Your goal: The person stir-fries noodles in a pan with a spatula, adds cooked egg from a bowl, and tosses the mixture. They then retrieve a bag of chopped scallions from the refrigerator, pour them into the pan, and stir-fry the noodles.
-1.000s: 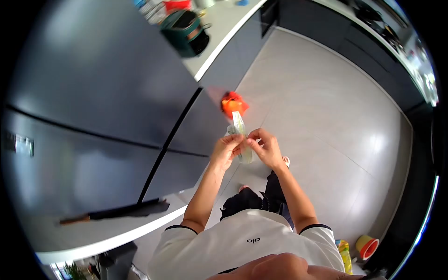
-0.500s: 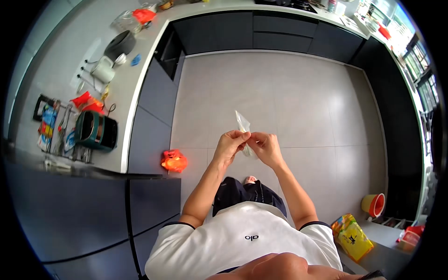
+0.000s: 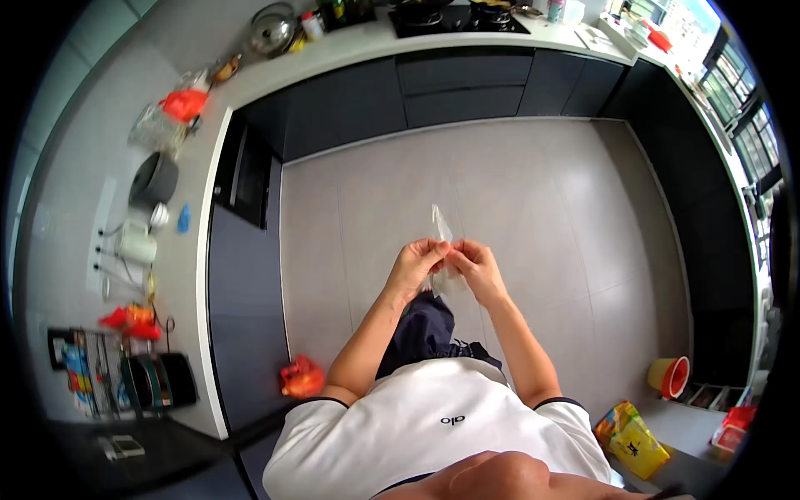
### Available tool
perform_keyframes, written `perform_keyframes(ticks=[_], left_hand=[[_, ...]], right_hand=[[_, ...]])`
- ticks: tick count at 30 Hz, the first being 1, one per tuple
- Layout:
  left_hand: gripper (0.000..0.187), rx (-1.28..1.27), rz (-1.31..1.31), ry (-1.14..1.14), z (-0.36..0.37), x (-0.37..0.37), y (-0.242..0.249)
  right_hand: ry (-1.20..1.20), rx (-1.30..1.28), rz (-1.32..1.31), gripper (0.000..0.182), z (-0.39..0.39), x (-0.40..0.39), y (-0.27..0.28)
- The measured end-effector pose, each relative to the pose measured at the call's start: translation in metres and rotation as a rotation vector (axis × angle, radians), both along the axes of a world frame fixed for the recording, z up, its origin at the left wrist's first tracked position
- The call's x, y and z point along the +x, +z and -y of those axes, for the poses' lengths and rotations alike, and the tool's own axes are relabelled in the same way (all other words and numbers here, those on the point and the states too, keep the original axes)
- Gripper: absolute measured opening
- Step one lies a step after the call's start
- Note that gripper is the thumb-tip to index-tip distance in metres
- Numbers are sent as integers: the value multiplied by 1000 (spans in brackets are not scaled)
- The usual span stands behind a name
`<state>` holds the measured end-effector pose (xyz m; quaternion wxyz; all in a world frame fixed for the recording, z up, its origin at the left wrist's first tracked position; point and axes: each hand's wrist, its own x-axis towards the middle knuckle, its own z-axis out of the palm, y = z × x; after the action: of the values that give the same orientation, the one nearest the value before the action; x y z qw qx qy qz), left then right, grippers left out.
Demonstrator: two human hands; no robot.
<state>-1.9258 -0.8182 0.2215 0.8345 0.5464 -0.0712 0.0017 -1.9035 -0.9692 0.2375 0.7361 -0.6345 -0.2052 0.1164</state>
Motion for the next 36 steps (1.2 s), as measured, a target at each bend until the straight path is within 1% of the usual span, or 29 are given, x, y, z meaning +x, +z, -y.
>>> perform_keyframes(ticks=[1,2,5,6,7,8,10,12,13,14,15,17,19,20,23,24,27,28,30,31,32,33,35,36], left_hand=[[25,11,-40,9,-11,-22,-1],[23,18,-8,-55,-17,-25,6],[19,96,26,-211,-37,-90,17],[19,122,30,-245,-39,-63,22],[18,147,43,-278,-34,-79,20],[18,172,56,-258,-47,-48,25],[20,329,136,-265,-58,-67,45],[21,512,206,-211,-59,-95,46],[22,609,229,-181,-32,-55,62],[22,674,275,-132,-19,-47,59],[23,737,305,-65,-19,-36,49],[23,836,399,54,-1,-27,56],[23,919,477,180,13,-14,65],[21,939,522,205,22,13,75],[21,908,513,111,51,-8,117],[21,845,538,52,65,-20,138],[21,728,587,-91,95,-38,161],[21,791,645,-128,100,-48,173],[21,825,661,-198,112,-72,192],[20,853,672,-241,120,-68,198],[20,804,638,-355,129,-63,196],[20,728,571,-443,136,-79,201],[23,686,537,-541,150,-89,210],[22,713,551,-584,167,-71,220]], right_hand=[[5,20,-23,17,-11,-21,-6],[-28,57,-18,17,-16,-29,0],[-241,65,18,16,-34,-113,-2],[-324,74,15,16,-39,-92,-1],[-395,30,40,16,-37,-115,-5],[-441,-75,63,17,-50,-87,10],[-633,-226,164,15,-63,-120,33],[-810,-378,401,13,-66,-155,31],[-888,-457,501,12,-40,-116,42],[-992,-447,577,9,-25,-99,29],[-1042,-433,558,8,-17,-81,16],[-1189,-408,543,7,18,-70,20],[-1304,-479,607,5,56,-68,39],[-1358,-515,621,4,72,-55,52],[-1403,-431,699,5,91,-89,79],[-1213,-390,441,18,109,-98,71],[-834,259,562,57,130,-132,59],[-673,238,507,99,137,-140,44],[-622,192,508,114,122,-148,19],[-604,181,508,121,114,-139,10],[-563,90,518,124,115,-133,2],[-524,-3,530,126,115,-137,-4],[-501,134,498,129,109,-142,2],[-500,358,451,129,113,-128,19]])
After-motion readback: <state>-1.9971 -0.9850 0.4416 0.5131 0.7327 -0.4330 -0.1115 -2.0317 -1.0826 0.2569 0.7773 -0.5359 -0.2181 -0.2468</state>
